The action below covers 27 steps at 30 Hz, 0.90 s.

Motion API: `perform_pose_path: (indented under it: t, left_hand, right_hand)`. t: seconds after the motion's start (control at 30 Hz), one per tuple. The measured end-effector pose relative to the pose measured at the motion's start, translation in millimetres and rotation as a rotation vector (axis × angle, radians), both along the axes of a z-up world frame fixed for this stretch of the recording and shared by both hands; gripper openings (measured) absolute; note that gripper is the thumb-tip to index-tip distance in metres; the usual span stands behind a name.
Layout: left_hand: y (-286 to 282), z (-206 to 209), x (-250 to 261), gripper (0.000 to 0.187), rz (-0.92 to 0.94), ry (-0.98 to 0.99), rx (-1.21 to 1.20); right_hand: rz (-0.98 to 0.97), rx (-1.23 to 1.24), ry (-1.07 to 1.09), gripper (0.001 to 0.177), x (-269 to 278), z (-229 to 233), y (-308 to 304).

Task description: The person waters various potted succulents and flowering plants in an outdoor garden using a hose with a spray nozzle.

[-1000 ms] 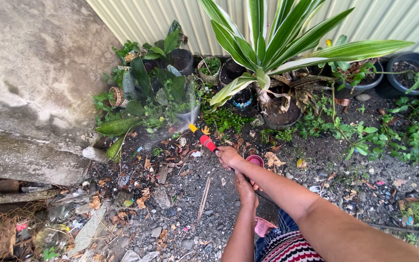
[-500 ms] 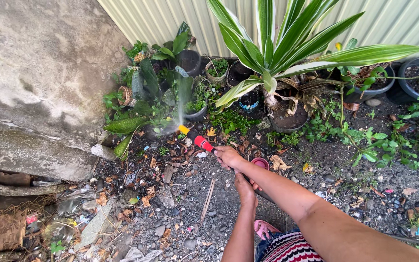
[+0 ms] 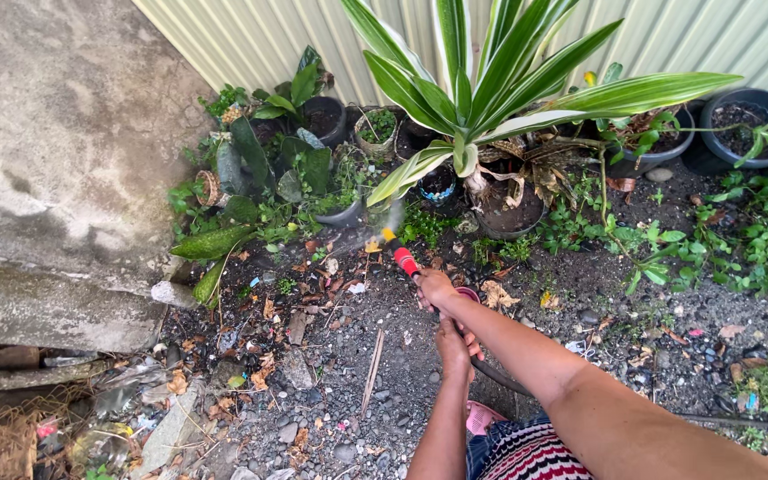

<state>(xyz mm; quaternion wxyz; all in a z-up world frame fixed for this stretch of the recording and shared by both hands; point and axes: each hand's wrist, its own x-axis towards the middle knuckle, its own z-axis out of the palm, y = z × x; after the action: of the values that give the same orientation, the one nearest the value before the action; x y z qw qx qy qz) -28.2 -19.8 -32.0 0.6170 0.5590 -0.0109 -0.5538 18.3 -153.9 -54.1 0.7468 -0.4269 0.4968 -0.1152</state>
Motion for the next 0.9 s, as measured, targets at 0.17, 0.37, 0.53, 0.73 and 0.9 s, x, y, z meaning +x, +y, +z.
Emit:
perform_pose_path:
  t: [0.17, 0.37, 0.53, 0.73, 0.9]
  left_hand:
    - [-2, 19, -12, 0.050, 0.048, -0.028, 0.070]
    - [0, 5, -25, 0.048, -0.019, -0.030, 0.057]
    - [-4, -12, -52, 0.042, -0.024, 0.033, 0.118]
    - [-7, -2, -82, 0.049, -0.097, 0.011, 0.120]
    - [-13, -6, -109, 0.051, -0.177, -0.008, 0.154]
  right_hand:
    - [-0.007, 0.074, -0.217, 0.026, -11, 1, -1]
    - [-0.076, 0.061, -0.160, 0.027, -32, 14, 1]
    - [-0.084, 0.106, -0.069, 0.026, -64, 15, -6]
    - [-0.230, 0.186, -0.182, 0.020, -100, -9, -24]
    - [-0.321, 0.253, -0.142, 0.019, -138, 0, -30]
